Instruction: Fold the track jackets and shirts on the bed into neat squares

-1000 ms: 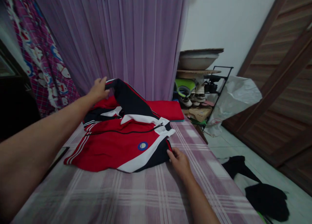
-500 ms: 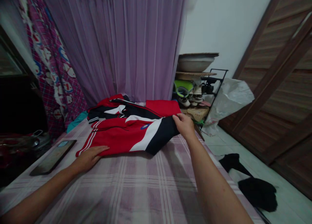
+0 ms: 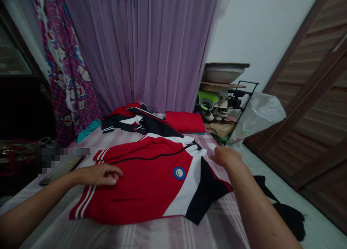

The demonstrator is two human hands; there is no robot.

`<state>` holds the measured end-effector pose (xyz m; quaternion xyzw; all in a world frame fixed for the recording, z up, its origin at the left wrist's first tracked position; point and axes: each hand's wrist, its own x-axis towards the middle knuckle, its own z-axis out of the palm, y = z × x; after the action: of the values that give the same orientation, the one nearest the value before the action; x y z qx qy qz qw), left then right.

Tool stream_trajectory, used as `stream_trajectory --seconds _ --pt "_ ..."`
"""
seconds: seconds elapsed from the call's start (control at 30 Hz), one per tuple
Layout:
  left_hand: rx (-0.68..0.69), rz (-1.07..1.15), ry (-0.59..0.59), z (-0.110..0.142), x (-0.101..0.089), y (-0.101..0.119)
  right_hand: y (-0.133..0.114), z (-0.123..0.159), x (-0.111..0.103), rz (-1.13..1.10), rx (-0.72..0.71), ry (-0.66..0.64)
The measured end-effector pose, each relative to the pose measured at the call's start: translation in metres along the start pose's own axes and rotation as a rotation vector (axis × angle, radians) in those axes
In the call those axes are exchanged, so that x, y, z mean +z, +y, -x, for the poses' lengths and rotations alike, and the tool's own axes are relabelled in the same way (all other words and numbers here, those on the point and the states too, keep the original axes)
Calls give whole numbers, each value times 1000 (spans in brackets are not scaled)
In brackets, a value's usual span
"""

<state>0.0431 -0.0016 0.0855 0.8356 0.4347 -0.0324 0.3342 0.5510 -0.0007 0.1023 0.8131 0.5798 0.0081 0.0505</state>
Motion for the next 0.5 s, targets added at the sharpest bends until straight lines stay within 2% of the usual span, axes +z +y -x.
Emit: stream_trajectory --seconds 0.1,0.17,0.23,0.3,0.4,0.5 --pt "-167 -197 369 -16 -17 -39 -29 -6 -8 -18 -17 45" --pt "-306 -347 536 -26 -28 -61 -49 -16 -9 -88 -70 109" --pt "-407 -416 536 -32 -37 -76 -67 -31 -7 -185 -134 160" --pt "-449 -435 441 -37 -43 -82 -85 -50 -4 -298 -177 196" --pt "-456 -479 351 -42 -46 -77 -113 -82 2 -447 -185 186" --pt "-454 -543 356 -45 -44 -72 -142 -115 12 -498 -177 153"
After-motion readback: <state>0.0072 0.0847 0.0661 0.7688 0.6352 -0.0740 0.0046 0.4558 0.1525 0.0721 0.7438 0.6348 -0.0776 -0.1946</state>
